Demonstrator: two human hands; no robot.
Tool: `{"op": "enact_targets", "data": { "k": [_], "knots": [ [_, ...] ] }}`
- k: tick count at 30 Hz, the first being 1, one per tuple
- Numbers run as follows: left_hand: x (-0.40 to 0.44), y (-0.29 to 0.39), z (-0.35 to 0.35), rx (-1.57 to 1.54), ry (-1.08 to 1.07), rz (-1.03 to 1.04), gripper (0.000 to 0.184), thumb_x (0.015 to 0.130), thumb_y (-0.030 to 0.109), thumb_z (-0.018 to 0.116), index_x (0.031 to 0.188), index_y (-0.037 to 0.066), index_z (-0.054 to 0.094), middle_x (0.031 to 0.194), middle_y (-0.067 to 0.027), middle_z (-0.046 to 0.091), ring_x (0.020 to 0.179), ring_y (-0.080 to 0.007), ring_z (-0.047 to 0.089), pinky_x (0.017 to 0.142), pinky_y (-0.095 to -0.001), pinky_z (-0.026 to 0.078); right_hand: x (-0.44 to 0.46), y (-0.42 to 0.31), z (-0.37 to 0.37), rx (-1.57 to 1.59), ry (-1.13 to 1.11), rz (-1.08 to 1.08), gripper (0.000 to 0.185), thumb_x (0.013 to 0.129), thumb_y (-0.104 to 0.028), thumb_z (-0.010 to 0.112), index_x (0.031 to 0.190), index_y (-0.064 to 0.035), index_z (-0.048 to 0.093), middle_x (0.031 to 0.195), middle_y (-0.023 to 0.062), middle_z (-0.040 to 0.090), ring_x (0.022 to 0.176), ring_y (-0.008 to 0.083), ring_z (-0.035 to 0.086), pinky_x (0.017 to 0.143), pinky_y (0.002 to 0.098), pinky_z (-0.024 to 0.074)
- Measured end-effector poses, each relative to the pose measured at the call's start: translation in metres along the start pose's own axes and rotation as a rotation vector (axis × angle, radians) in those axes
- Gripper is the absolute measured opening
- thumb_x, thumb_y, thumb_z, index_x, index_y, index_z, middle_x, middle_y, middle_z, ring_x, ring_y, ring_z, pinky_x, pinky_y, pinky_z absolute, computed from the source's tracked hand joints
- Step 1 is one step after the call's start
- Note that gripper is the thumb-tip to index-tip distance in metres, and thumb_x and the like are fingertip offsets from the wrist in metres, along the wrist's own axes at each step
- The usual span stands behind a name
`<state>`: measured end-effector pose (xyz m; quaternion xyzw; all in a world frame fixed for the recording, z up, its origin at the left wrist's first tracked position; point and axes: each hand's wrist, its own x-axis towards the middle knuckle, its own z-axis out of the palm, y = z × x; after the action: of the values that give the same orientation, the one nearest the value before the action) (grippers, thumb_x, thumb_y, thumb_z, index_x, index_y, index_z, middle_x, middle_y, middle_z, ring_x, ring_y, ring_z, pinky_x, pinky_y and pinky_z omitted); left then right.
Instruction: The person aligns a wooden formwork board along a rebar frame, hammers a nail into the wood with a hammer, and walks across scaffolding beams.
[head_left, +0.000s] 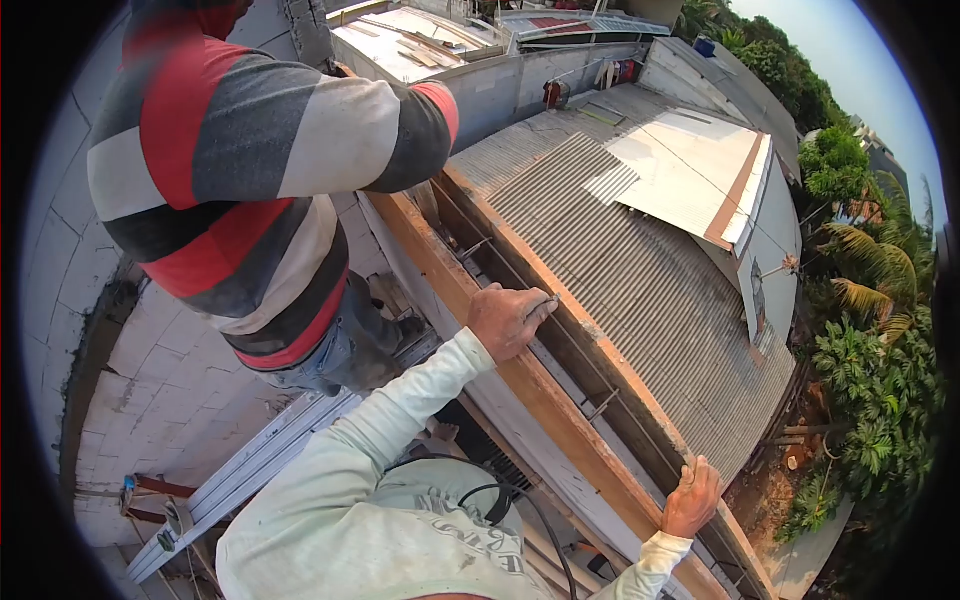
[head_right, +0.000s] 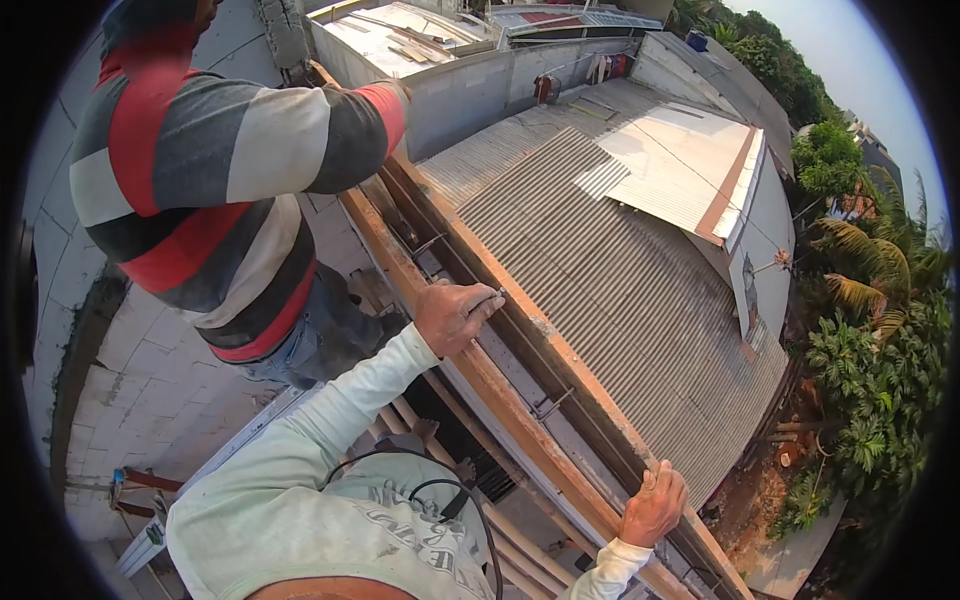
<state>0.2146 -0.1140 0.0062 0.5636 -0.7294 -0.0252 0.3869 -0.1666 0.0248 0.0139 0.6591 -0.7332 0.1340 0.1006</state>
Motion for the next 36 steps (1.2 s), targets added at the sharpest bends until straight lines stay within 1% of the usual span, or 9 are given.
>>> {"op": "enact_targets", "data": {
  "k": [5,14,17,21,23,24,26,30,36],
  "knots": [
    [0.001,0.000,0.000,-0.024,0.015,0.009,0.017,0.088,0.027,0.067,0.089,0.009,0.070,0.066,-0.0061,0.067,0.056,-0.0239,0.064,0.055,-0.0355,0.046,0.001,-0.001,0.000,0.031,0.029,-0.002,0.033,0.085,-0.015,0.067,0.114,0.0003,0.062,0.100,0.0124,0.059,0.096,0.0310,0.055,0.085,0.0428,0.0458],
    [0.003,0.003,-0.001,-0.039,0.028,0.010,0.016,0.087,0.024,0.067,0.089,0.008,0.069,0.067,-0.0099,0.067,0.060,-0.0285,0.065,0.057,-0.0370,0.047,0.002,-0.004,-0.005,0.026,0.026,0.015,0.033,0.083,-0.014,0.068,0.113,-0.0027,0.062,0.101,0.0119,0.059,0.099,0.0316,0.056,0.088,0.0435,0.0451],
    [0.001,0.000,0.005,-0.082,0.069,0.004,0.018,0.090,0.029,0.064,0.086,0.012,0.068,0.064,-0.0070,0.065,0.057,-0.0279,0.062,0.058,-0.0378,0.045,0.002,-0.003,-0.005,0.013,0.029,0.018,0.033,0.082,-0.014,0.069,0.113,-0.0029,0.062,0.101,0.0116,0.059,0.099,0.0318,0.056,0.088,0.0436,0.0449],
    [0.002,0.004,0.001,-0.083,0.060,0.013,0.018,0.090,0.029,0.065,0.086,0.012,0.068,0.064,-0.0072,0.065,0.057,-0.0283,0.063,0.059,-0.0376,0.046,0.002,-0.003,-0.004,0.030,0.024,0.014,0.033,0.082,-0.014,0.069,0.112,-0.0031,0.062,0.099,0.0115,0.059,0.099,0.0318,0.056,0.088,0.0438,0.0446],
    [0.004,0.009,-0.004,-0.058,0.003,-0.039,0.018,0.089,0.025,0.065,0.089,0.007,0.069,0.070,-0.0131,0.066,0.063,-0.0316,0.065,0.058,-0.0393,0.048,0.002,-0.004,-0.006,0.025,0.024,0.024,0.032,0.083,-0.015,0.068,0.112,-0.0033,0.062,0.098,0.0113,0.059,0.098,0.0316,0.056,0.088,0.0437,0.0444],
    [0.004,0.007,-0.001,-0.073,-0.007,-0.025,0.018,0.089,0.025,0.065,0.089,0.007,0.069,0.070,-0.0131,0.066,0.063,-0.0316,0.065,0.058,-0.0393,0.048,0.002,-0.003,-0.007,0.030,0.025,0.016,0.032,0.083,-0.015,0.068,0.112,-0.0035,0.062,0.097,0.0111,0.059,0.097,0.0314,0.056,0.088,0.0437,0.0443],
    [0.003,0.001,0.005,-0.047,0.057,0.004,0.018,0.090,0.029,0.065,0.087,0.011,0.069,0.065,-0.0079,0.065,0.057,-0.0284,0.063,0.058,-0.0377,0.046,0.003,0.000,-0.005,0.023,0.055,0.003,0.031,0.084,-0.016,0.068,0.112,-0.0040,0.062,0.096,0.0107,0.059,0.096,0.0311,0.055,0.087,0.0436,0.0441],
    [0.004,0.005,0.001,-0.072,-0.018,-0.063,0.019,0.090,0.028,0.064,0.088,0.010,0.069,0.066,-0.0102,0.065,0.059,-0.0310,0.063,0.058,-0.0406,0.047,0.000,0.001,-0.005,0.016,0.052,0.004,0.032,0.082,-0.015,0.069,0.111,-0.0050,0.062,0.096,0.0105,0.059,0.096,0.0305,0.056,0.088,0.0435,0.0436],
    [0.003,0.004,0.002,-0.049,-0.022,-0.040,0.020,0.091,0.029,0.063,0.086,0.010,0.067,0.066,-0.0108,0.065,0.060,-0.0331,0.063,0.057,-0.0415,0.048,0.002,0.001,-0.003,0.011,0.072,-0.016,0.031,0.081,-0.016,0.070,0.109,-0.0057,0.062,0.095,0.0090,0.060,0.096,0.0292,0.057,0.089,0.0424,0.0429]
  ]
}}
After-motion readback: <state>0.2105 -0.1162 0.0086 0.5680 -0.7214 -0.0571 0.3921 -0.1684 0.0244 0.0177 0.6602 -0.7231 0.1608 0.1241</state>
